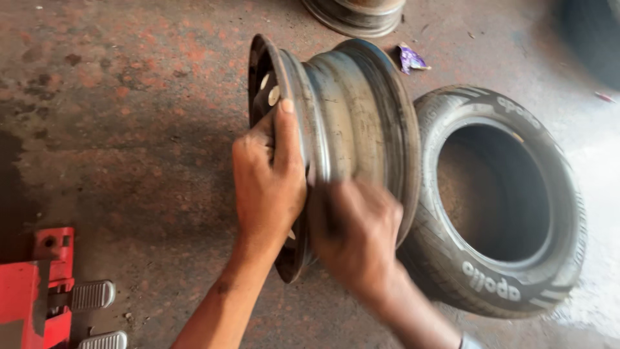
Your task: The person sands the outer and inner edges of a metal wheel rim using a piece of sandpaper held in their hand, rotating the rim to reach different sections.
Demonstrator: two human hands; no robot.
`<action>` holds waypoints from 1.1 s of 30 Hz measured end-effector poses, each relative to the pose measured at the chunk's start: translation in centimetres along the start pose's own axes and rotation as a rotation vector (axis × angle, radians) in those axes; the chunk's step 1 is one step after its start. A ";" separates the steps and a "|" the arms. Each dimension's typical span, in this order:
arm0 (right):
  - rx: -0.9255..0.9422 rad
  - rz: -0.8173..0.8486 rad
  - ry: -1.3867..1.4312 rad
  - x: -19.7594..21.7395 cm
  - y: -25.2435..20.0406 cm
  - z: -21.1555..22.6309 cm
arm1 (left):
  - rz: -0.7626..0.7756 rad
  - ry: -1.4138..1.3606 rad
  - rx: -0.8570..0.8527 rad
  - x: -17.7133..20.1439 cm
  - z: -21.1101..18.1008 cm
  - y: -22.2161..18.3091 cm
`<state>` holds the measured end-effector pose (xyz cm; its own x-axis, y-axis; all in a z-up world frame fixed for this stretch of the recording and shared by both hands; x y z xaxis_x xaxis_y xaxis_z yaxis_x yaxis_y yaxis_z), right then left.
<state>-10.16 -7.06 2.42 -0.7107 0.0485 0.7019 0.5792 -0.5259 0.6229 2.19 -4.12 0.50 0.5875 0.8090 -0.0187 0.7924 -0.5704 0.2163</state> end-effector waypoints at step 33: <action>0.205 0.032 -0.132 -7.1 13.2 -7.4 | 0.150 0.320 -0.022 2.5 6.1 -13.0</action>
<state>-0.39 -20.70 3.08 -0.6404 0.1524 0.7528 0.6787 -0.3465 0.6475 -5.62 4.43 -8.34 0.6133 0.7216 0.3212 0.6951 -0.6862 0.2144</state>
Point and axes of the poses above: each hand's wrist, its own y-axis towards the middle knuckle, its own x-axis out of the back of the hand, z = x × y, the point moved 2 cm from there along y, towards the middle knuckle, and after that the axes turned 3 degrees about -z, right-handed, at the moved point
